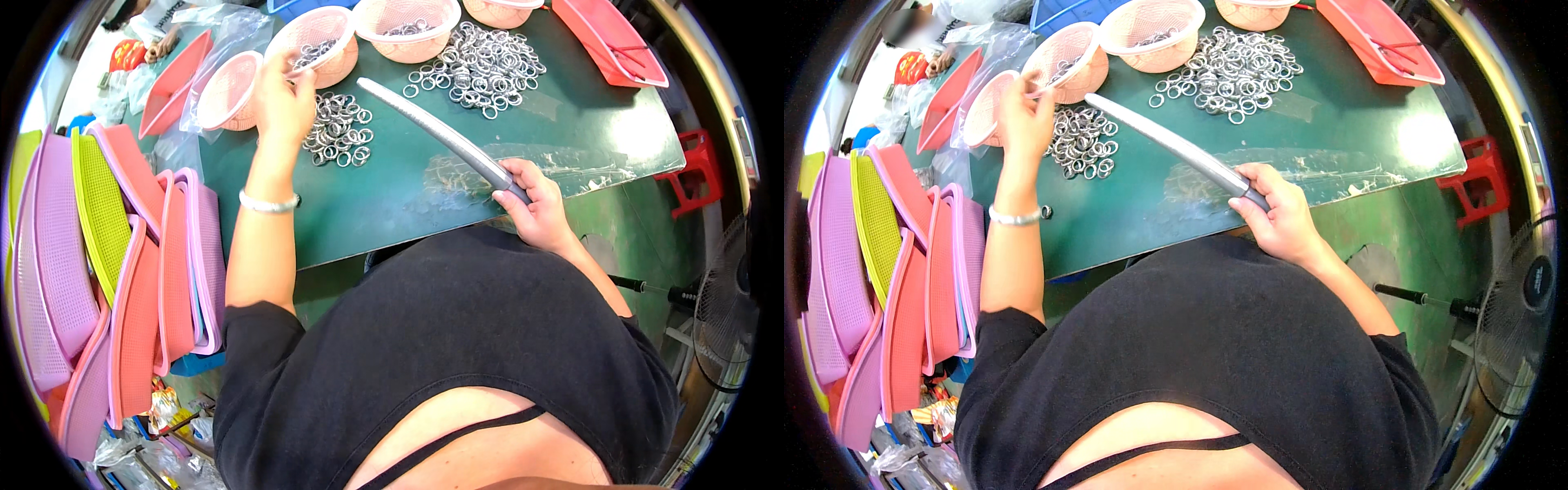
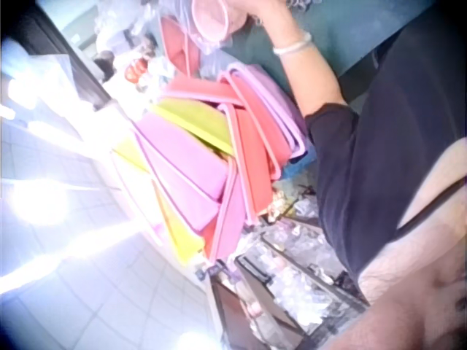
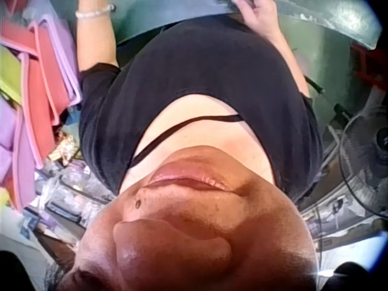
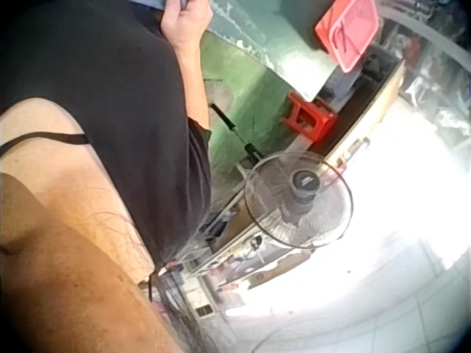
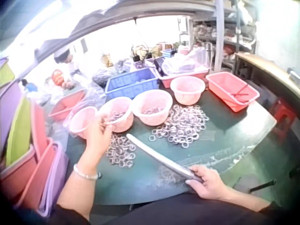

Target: The person uses a metal rod to bend and shape small metal rings one by one. They pick up a ring, place it on the rod, and apply pressure to deform it before dropping it onto a pile on the table.

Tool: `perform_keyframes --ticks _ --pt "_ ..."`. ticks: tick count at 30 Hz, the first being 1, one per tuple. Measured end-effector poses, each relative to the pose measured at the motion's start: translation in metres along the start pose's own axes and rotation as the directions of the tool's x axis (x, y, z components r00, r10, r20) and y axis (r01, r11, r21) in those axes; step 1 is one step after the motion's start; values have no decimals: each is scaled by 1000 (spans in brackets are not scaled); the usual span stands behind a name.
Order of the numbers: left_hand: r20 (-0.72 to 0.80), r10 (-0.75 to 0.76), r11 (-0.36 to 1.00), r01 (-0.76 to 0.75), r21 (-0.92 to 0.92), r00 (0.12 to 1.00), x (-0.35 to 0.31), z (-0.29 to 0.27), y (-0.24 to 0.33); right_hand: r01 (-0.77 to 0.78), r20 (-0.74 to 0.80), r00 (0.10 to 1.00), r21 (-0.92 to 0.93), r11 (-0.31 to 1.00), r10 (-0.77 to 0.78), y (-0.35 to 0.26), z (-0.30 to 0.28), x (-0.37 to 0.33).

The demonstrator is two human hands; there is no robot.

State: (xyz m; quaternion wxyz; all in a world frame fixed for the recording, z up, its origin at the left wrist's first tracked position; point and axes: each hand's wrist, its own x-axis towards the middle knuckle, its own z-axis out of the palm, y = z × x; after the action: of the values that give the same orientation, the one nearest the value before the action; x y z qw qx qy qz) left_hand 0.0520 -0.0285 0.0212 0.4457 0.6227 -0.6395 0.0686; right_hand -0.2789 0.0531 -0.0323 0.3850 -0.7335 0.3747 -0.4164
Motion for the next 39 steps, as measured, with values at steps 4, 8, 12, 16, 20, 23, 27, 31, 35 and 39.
perform_keyframes --ticks 4,8,12,16,20,23,27,31,35,39 --pt "441 -9 997 -27 76 898 -43 -5 28 -6 31 1000 0 1000 6 1 -1 2" --pt "476 84 950 -215 227 875 -63 2 32 -14 42 999 -11 1000 14 1 -2 1" --pt "500 -21 978 -86 191 866 -60 7 36 -12 42 999 -20 1000 13 3 -2 1" --pt "411 -224 852 382 -357 884 -55 10 26 12 51 999 -21 1000 -11 6 -1 1" --pt "504 -216 280 548 -789 836 -53 -2 27 -42 92 995 -17 999 44 -2 -4 3" --pt "483 -106 133 494 -859 869 -58 -1 27 -14 102 995 -12 1000 15 -1 -2 3" --pt "506 -106 129 516 -847 856 -61 -2 36 -5 106 994 -34 999 9 2 -1 2" --pt "519 -116 81 529 -845 847 -64 -2 38 18 126 992 -64 998 -10 -2 -1 2" --pt "514 -153 71 528 -846 844 -66 -2 43 16 107 994 -98 995 -5 -3 -1 1" --pt "588 -117 25 595 -804 800 -68 -4 47 31 97 995 -94 995 -22 -2 0 0"
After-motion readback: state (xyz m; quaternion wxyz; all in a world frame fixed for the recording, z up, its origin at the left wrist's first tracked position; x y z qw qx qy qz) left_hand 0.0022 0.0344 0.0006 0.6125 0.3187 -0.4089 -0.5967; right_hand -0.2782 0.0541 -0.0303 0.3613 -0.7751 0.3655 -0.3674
